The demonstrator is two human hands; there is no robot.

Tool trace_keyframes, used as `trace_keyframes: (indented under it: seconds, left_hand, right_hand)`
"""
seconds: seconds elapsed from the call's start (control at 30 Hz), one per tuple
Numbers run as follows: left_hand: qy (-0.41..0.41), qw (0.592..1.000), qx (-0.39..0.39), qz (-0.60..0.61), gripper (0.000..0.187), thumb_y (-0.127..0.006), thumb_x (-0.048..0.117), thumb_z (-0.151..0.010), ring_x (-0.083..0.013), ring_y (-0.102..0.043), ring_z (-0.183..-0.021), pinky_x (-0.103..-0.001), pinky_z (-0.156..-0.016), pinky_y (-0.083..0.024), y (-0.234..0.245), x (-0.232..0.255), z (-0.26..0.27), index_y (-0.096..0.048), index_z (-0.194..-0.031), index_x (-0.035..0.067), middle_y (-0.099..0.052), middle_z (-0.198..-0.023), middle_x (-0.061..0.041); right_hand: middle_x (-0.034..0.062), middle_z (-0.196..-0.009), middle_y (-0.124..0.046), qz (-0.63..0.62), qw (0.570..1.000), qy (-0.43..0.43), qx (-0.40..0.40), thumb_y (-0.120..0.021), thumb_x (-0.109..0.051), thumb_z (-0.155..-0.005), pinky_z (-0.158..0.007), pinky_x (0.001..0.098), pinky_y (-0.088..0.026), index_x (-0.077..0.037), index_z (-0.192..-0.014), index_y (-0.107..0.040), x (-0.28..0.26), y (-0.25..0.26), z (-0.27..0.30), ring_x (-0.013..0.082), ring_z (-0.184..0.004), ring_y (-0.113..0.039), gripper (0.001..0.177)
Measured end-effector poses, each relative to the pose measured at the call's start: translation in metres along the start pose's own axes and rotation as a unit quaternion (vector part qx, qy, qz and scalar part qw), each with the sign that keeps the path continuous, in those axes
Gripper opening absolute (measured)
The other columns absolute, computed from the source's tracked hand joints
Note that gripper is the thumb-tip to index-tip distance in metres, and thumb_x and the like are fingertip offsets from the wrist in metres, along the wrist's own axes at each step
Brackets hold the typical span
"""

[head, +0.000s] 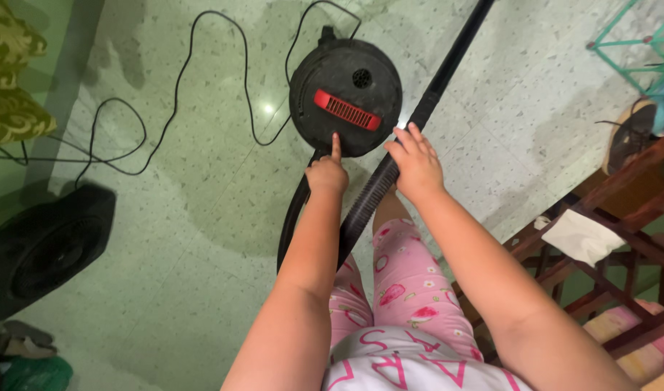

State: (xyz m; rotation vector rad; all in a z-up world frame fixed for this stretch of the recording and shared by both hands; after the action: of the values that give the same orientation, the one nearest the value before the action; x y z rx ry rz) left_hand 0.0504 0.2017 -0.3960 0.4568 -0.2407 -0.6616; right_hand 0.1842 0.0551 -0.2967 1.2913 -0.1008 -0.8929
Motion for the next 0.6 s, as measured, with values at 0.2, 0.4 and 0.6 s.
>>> trace_keyframes:
  seconds: [0.2, 0.4, 0.6]
  left_hand:
    - [-0.010, 0.999, 0.033, -0.029, 0.088, -0.052, 0.024, -0.098, -0.0350, -0.066, -0.117, -0.052, -0.099, -0.048, -0.004, 0.002, -0.012, 0.002, -0.166, 0.035, -0.065, -0.133, -0.017]
    - [0.017, 0.999, -0.017, -0.027, 0.097, -0.060, 0.025, -0.092, -0.0318, -0.065, -0.118, -0.049, -0.101, -0.046, 0.002, 0.006, -0.024, 0.003, -0.165, 0.037, -0.066, -0.130, -0.012]
    - [-0.053, 0.989, 0.140, -0.021, 0.059, -0.054, 0.029, -0.105, -0.0310, -0.062, -0.128, -0.050, -0.103, -0.049, 0.008, 0.012, -0.012, -0.037, -0.160, 0.017, -0.065, -0.141, -0.008]
  right_hand:
    - [0.0055, -0.149, -0.052, -0.017, 1.000, 0.007, 0.005, -0.069, 0.000, -0.081, -0.118, 0.0519, -0.034, -0.018, -0.122, -0.067, 0.002, 0.002, 0.001, 0.0342, -0.148, -0.038, 0.044]
    - [0.0058, -0.151, -0.051, -0.027, 1.000, 0.004, 0.000, -0.066, 0.001, -0.082, -0.118, 0.0510, -0.034, -0.018, -0.122, -0.068, 0.005, 0.002, 0.002, 0.0338, -0.149, -0.037, 0.045]
    - [0.0060, -0.151, -0.050, -0.027, 1.000, 0.006, -0.007, -0.066, 0.001, -0.082, -0.118, 0.0506, -0.034, -0.018, -0.122, -0.067, 0.008, 0.004, 0.004, 0.0333, -0.149, -0.037, 0.044]
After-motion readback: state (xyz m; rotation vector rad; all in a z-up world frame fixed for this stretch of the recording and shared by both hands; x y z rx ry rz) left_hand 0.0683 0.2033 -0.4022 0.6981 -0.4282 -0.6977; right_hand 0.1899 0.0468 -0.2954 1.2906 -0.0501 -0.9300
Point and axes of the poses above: each hand's wrist, its own z-axis away from the middle knuckle, its own y-axis out of the back of the hand, x = y × z, the point moved 1 cm from there along -z, towards the middle knuckle
